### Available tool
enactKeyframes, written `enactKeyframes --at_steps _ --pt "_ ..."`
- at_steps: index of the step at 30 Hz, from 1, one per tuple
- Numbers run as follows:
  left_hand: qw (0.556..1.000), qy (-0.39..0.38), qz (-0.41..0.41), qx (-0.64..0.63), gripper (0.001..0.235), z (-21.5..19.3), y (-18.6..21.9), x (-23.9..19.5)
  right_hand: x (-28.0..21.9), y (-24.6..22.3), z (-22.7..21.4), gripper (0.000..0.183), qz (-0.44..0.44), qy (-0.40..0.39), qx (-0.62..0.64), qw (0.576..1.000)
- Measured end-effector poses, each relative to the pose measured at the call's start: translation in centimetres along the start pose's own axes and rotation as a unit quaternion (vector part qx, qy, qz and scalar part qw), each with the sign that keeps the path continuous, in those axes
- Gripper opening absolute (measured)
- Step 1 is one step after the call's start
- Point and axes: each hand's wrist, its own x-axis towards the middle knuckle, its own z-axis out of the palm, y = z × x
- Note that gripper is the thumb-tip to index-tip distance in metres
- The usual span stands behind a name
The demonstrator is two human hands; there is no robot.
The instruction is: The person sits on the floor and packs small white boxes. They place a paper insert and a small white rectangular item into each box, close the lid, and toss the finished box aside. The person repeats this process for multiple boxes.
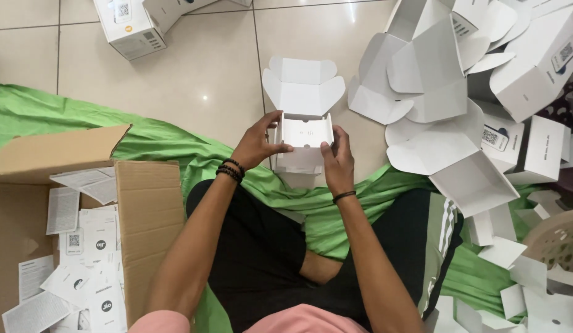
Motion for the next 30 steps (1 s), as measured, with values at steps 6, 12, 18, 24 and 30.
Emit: enactKeyframes --at_steps 6,12,18,24,30 --pt "0.998 -0.041 0.012 0.044 0.103 0.3 -1.4 1.1 -0.8 2.8 0.1 0.047 0.017 0.007 -0.081 0.997" --pt "0.992 -0.046 0.047 0.105 0.104 0.9 -2.6 0.8 -0.8 3.1 0.4 0.047 0.022 0.017 -0.155 0.988" --pt "0.963 -0.004 0.026 0.267 0.102 2.2 -3.3 -0.1 -1.2 3.8 1.2 0.049 -0.032 0.016 -0.307 0.951" --pt "0.927 0.049 0.066 0.365 0.101 3.7 -2.2 -0.8 -1.6 3.9 1.4 0.06 -0.058 -0.007 -0.354 0.933" --pt "0.891 0.011 0.179 0.416 0.08 5.6 -2.9 0.2 -2.5 5.8 1.6 0.078 -0.024 -0.04 -0.31 0.95"
